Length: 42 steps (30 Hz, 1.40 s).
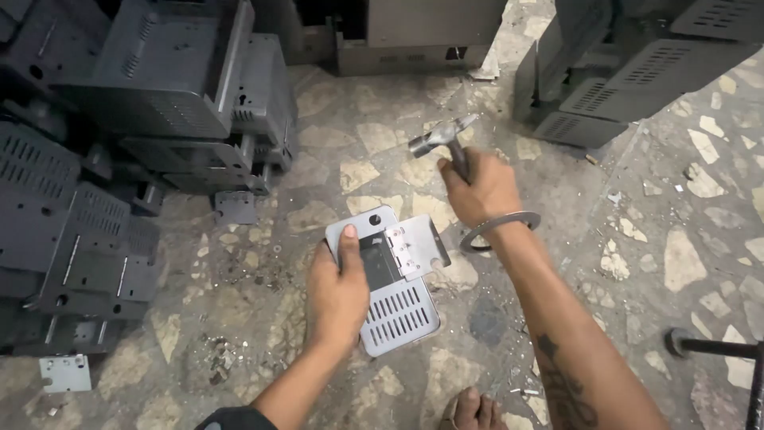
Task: The person holds a perforated sheet-metal panel on the floor and hammers its edges with a claw hammer, working around the panel and fitting it against a metal enclosure. They then stack the finished metal boxes and panels onto a pile of similar enclosures.
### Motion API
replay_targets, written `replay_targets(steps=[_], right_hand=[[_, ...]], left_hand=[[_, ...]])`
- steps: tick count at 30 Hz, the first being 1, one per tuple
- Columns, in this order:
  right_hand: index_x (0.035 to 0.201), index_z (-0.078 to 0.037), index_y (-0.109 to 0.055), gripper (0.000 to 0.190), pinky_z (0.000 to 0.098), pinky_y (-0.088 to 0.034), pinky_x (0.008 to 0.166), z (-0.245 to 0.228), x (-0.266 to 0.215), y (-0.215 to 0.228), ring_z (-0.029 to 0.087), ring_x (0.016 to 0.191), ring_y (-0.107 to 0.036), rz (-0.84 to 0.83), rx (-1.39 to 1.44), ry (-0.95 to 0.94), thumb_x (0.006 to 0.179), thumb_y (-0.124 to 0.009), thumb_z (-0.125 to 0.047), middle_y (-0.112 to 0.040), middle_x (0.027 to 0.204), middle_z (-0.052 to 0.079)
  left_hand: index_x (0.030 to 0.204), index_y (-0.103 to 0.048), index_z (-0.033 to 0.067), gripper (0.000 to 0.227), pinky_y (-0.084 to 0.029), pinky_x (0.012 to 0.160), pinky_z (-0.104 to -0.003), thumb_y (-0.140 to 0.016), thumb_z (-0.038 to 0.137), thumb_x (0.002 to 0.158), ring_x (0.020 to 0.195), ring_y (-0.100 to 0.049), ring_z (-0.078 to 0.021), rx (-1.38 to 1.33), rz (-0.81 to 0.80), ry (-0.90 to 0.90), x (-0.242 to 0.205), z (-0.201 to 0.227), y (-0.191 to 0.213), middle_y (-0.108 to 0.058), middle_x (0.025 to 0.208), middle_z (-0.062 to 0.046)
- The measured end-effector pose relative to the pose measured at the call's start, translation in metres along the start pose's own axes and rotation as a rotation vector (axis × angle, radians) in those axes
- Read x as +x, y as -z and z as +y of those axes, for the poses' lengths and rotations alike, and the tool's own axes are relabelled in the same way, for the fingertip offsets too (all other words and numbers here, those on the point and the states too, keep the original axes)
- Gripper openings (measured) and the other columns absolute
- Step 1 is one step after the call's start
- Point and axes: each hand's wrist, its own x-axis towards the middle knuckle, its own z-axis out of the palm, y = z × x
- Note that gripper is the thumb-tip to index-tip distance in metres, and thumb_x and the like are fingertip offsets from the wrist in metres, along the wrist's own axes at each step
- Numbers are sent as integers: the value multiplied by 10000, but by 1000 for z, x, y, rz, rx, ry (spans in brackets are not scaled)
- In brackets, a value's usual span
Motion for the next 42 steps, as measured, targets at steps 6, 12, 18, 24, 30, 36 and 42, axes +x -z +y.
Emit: replay_targets(steps=[6,12,18,24,30,36,42], right_hand=[[1013,-98,-720,205,540,-503,739,-13,-12,7,475,839,-660,-316,-341,256,887,-664,-250,-701,859,248],[997,-24,-675,240,498,-540,786,-9,-5,-8,415,846,-724,-29,98,-92,927,-665,-253,-712,864,241],[1039,-59,-726,235,466,-554,810,-9,5,6,399,903,-720,-361,-206,175,899,-687,-243,-733,948,227],[1111,-70,-726,272,473,-550,815,23,12,-11,426,933,-686,-205,-165,453,859,-646,-132,-726,1000,234],[1027,-98,-707,185,455,-568,794,3,0,-10,352,848,-746,-149,17,49,889,-629,-193,-751,888,170],[1070,-113,-720,182,490,-544,759,-8,-5,3,422,863,-692,-248,-318,298,945,-668,-235,-733,921,190],[1084,-129,-728,235,435,-572,786,-2,-8,4,341,859,-743,-228,-51,332,866,-642,-129,-760,926,149]], left_hand=[[969,-627,-18,478,-519,699,-424,-477,430,1042,725,-671,-304,124,21,103,1,-7,3,-686,806,-178],[968,-607,7,482,-518,700,-440,-458,462,1026,720,-691,-326,144,16,147,0,6,4,-700,790,-182],[1007,-632,15,475,-517,737,-458,-444,450,1038,825,-704,-372,157,49,-1,2,0,5,-718,904,-215],[935,-611,8,495,-520,704,-462,-448,465,1029,733,-703,-353,154,46,122,8,-10,-1,-709,780,-180],[911,-605,6,495,-512,693,-455,-464,467,1024,711,-681,-326,174,105,23,5,-13,-4,-698,749,-153],[900,-597,-17,511,-516,687,-458,-453,454,1036,698,-674,-332,113,38,32,6,-12,0,-683,759,-168],[980,-602,23,445,-508,697,-430,-445,437,1031,718,-678,-288,101,2,110,3,-5,3,-693,788,-137]])
